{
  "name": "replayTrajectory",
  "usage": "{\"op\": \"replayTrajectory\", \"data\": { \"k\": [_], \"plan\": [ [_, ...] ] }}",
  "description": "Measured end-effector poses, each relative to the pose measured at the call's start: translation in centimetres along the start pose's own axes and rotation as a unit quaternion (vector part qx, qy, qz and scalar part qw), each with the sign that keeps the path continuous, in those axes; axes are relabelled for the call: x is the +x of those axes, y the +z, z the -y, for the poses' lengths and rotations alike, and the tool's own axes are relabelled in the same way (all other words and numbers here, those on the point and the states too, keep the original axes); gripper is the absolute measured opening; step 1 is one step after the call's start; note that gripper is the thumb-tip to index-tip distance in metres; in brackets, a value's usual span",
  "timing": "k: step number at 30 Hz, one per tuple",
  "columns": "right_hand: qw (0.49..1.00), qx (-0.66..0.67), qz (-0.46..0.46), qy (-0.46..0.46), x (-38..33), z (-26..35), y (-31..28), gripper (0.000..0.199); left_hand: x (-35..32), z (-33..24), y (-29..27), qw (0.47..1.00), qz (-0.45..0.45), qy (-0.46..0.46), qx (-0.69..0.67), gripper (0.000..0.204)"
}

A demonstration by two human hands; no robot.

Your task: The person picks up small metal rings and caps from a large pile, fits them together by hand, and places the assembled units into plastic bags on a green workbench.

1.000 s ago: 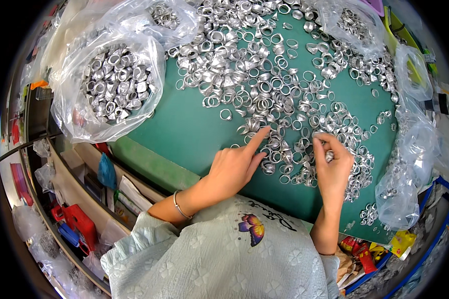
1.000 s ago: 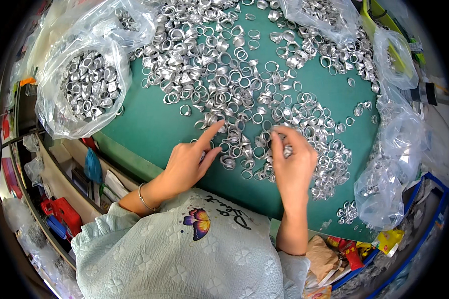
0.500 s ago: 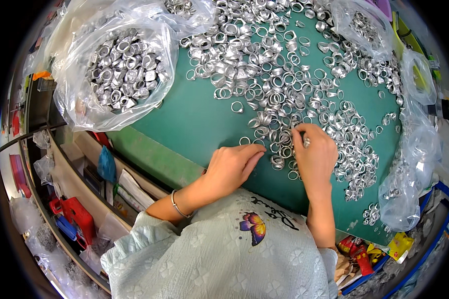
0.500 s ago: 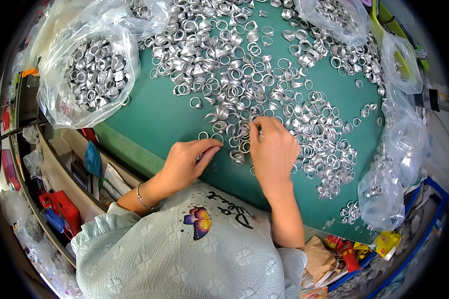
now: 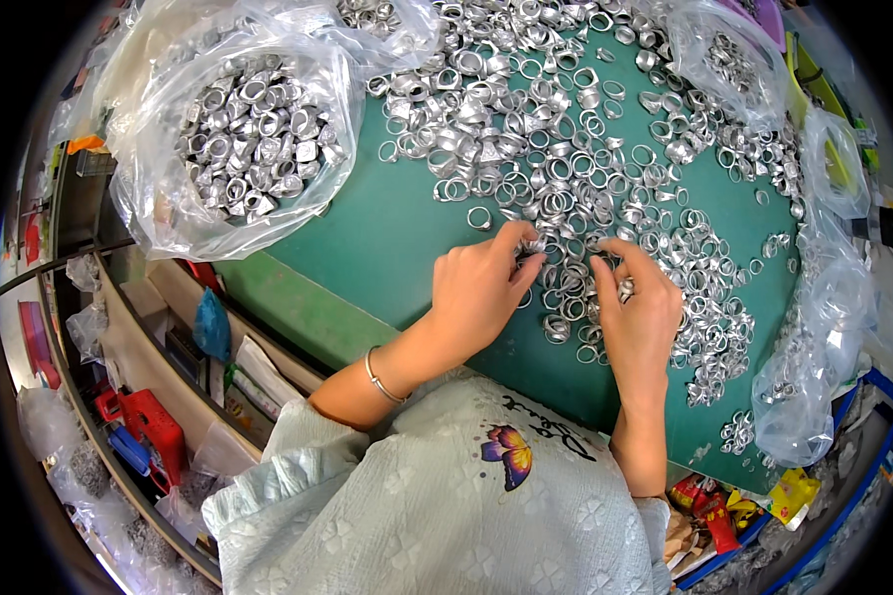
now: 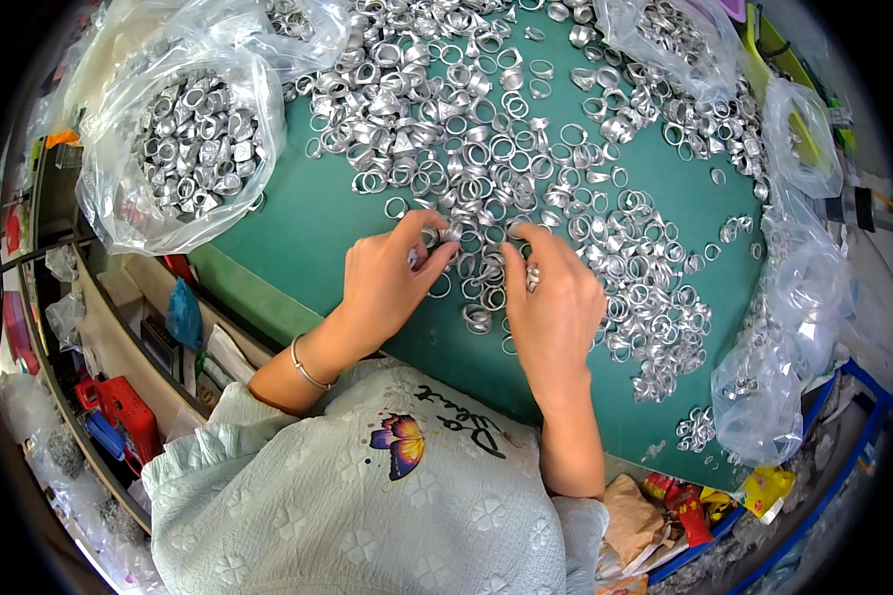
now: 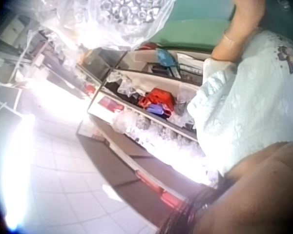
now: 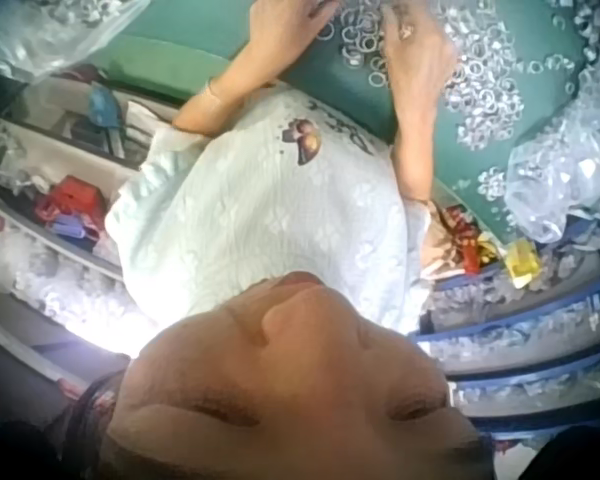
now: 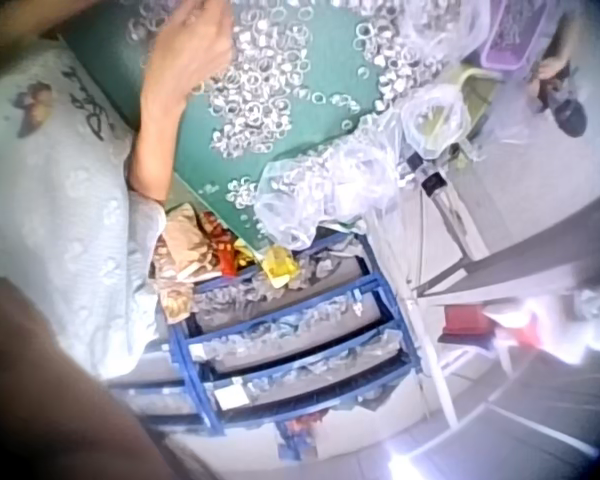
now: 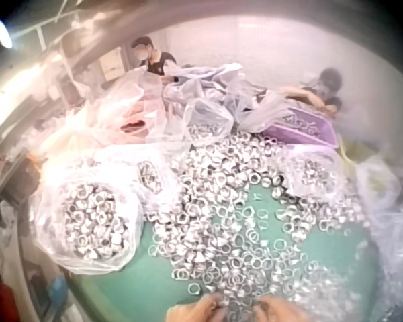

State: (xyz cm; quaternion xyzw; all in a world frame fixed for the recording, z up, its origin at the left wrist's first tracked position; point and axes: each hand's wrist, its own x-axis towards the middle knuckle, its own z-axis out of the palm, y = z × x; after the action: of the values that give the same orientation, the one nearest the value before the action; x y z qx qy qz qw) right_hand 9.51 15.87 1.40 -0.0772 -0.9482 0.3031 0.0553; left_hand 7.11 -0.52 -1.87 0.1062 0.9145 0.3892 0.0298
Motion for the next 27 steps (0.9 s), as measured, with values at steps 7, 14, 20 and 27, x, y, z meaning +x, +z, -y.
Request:
{"op": "replayTrajectory", "data": {
  "k": [7,14,20,27],
  "plan": [
    [1.000,0.017,0.025,-0.005,0.0,0.1,0.5,0.011,-0.8,1.9,-0.9,0.997,-0.040,-0.036,-0.054,0.016],
    [0.999,0.022,0.044,-0.003,-0.1,0.7,0.4,0.010,-0.8,3.3,-1.9,0.868,0.037,-0.218,-0.444,0.011],
    [0.990,0.118,0.077,-0.002,-0.1,1.1,0.5,0.009,-0.6,2.7,-3.2,0.756,0.138,-0.296,-0.568,0.012],
    [0.963,0.229,0.101,0.096,-0.4,0.0,1.0,0.008,-1.3,2.9,-4.2,0.634,0.202,-0.309,-0.679,0.014]
  ]
}}
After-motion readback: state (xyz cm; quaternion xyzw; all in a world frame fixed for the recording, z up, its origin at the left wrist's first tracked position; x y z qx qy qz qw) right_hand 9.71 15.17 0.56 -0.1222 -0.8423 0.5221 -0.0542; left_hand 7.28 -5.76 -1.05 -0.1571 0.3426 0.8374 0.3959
